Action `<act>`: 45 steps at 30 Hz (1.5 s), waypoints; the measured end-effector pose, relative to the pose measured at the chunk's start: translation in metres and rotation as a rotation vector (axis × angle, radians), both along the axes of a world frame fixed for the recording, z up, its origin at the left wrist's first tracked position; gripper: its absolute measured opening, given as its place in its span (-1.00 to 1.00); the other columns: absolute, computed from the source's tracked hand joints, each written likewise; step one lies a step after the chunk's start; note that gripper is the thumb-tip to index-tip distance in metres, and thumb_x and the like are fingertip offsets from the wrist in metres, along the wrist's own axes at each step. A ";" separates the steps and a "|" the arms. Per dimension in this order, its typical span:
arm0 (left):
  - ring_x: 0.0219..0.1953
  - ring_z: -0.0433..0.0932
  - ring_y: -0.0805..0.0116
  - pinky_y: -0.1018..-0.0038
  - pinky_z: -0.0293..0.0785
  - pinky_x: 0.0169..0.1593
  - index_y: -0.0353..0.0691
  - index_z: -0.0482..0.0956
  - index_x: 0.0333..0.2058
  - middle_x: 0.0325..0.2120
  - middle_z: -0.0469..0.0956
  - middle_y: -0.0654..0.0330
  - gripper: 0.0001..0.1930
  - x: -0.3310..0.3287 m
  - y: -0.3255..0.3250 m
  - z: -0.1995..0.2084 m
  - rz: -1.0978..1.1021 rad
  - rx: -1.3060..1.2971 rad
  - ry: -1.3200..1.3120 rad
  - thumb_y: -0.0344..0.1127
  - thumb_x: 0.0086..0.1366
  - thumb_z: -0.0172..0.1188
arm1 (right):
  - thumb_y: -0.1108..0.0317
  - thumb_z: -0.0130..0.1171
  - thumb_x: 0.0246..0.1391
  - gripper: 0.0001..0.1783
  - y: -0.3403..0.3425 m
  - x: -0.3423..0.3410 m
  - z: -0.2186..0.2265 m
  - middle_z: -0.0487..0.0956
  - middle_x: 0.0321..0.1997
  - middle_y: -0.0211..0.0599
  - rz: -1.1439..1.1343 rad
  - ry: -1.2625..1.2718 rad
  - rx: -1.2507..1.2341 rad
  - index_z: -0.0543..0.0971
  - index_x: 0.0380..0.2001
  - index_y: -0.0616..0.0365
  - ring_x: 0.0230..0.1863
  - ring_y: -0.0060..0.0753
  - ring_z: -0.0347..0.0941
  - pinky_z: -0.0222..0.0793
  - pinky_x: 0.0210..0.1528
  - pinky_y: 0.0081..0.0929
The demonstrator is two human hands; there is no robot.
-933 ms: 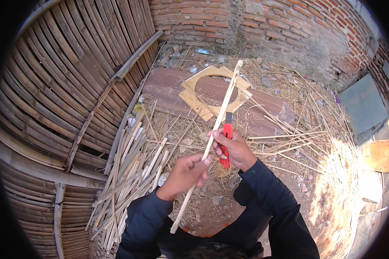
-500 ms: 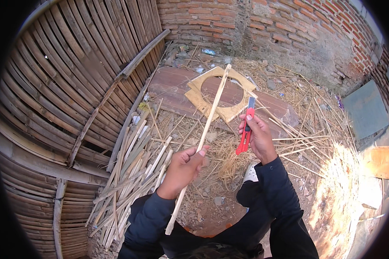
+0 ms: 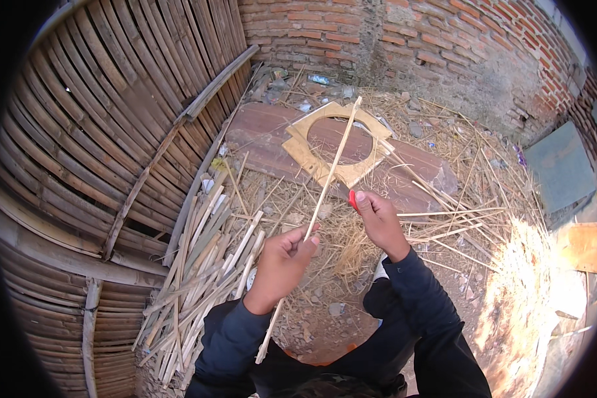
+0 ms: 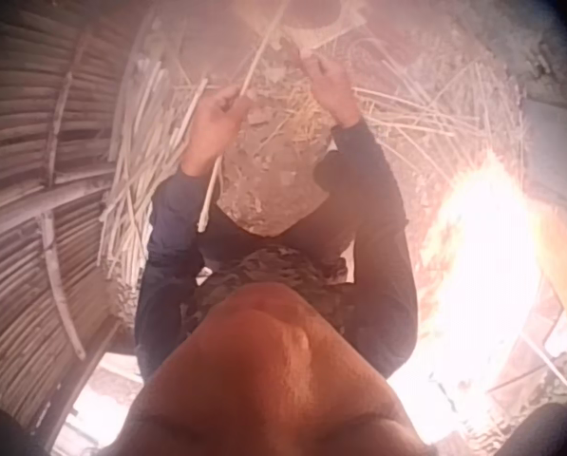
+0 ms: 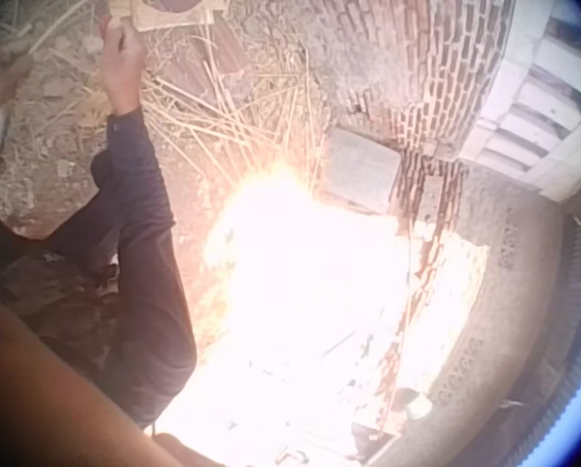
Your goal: The person sits on a low stool and uses a red utility knife to split long bamboo sticks into thin strips. They hold the bamboo with one hand and carefully shave or split the material with the other, producing a pile of bamboo strips and shavings on the ground.
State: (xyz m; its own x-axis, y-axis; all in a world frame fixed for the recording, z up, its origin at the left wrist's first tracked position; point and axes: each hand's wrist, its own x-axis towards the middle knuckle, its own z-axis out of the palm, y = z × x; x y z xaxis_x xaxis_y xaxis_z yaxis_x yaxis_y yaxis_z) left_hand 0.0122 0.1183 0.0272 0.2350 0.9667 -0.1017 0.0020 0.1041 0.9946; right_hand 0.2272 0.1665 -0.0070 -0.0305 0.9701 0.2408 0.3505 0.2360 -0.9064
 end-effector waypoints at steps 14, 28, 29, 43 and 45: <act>-0.68 0.22 0.70 0.72 0.15 -0.58 -0.28 0.49 0.04 -0.68 0.29 0.46 -0.66 -0.013 0.000 0.017 -0.302 -0.389 -0.207 -0.23 0.39 0.02 | 0.20 0.15 0.19 -0.75 -0.002 -0.007 0.011 0.29 -0.60 -0.58 0.078 0.946 -0.434 0.51 -0.27 0.19 -0.64 -0.77 0.15 0.10 -0.61 -0.74; -0.68 0.29 0.66 0.70 0.23 -0.57 -0.29 0.42 0.07 -0.64 0.37 0.36 -0.66 0.007 -0.004 0.009 -0.295 -0.320 -0.241 -0.23 0.42 -0.03 | 0.25 0.22 0.13 -0.80 -0.023 -0.029 0.016 0.36 -0.63 -0.58 0.278 0.787 -0.473 0.50 -0.39 0.16 -0.64 -0.80 0.18 0.07 -0.61 -0.75; -0.69 0.28 0.66 0.70 0.22 -0.58 -0.29 0.41 0.06 -0.64 0.37 0.36 -0.66 0.008 -0.003 0.006 -0.276 -0.324 -0.275 -0.23 0.43 -0.03 | 0.24 0.23 0.13 -0.79 -0.025 -0.030 0.014 0.38 -0.62 -0.58 0.286 0.750 -0.467 0.51 -0.38 0.16 -0.64 -0.79 0.19 0.07 -0.61 -0.75; -0.68 0.23 0.71 0.71 0.14 -0.61 -0.25 0.40 0.11 -0.62 0.37 0.40 -0.65 0.001 -0.005 0.007 -0.153 -0.116 -0.036 -0.28 0.41 -0.02 | 0.05 0.20 0.07 -0.60 -0.018 -0.013 0.009 0.52 -0.41 -0.09 0.113 -0.329 0.279 0.51 -0.27 0.20 -0.39 -0.07 0.48 0.37 -0.34 -0.29; -0.71 0.23 0.70 0.72 0.13 -0.65 -0.24 0.41 0.10 -0.63 0.37 0.39 -0.66 0.001 -0.005 0.006 -0.169 -0.112 -0.036 -0.29 0.41 -0.02 | 0.03 0.21 0.05 -0.59 -0.019 -0.014 0.006 0.53 -0.43 -0.12 0.116 -0.391 0.331 0.51 -0.28 0.18 -0.40 -0.08 0.49 0.38 -0.36 -0.27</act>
State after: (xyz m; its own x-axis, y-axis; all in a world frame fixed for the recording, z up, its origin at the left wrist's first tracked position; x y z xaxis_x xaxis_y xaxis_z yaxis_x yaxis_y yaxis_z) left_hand 0.0131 0.1132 0.0335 0.3980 0.8964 -0.1952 -0.0065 0.2155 0.9765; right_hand 0.2134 0.1474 -0.0010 -0.2823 0.8291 0.4827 0.6021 0.5448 -0.5836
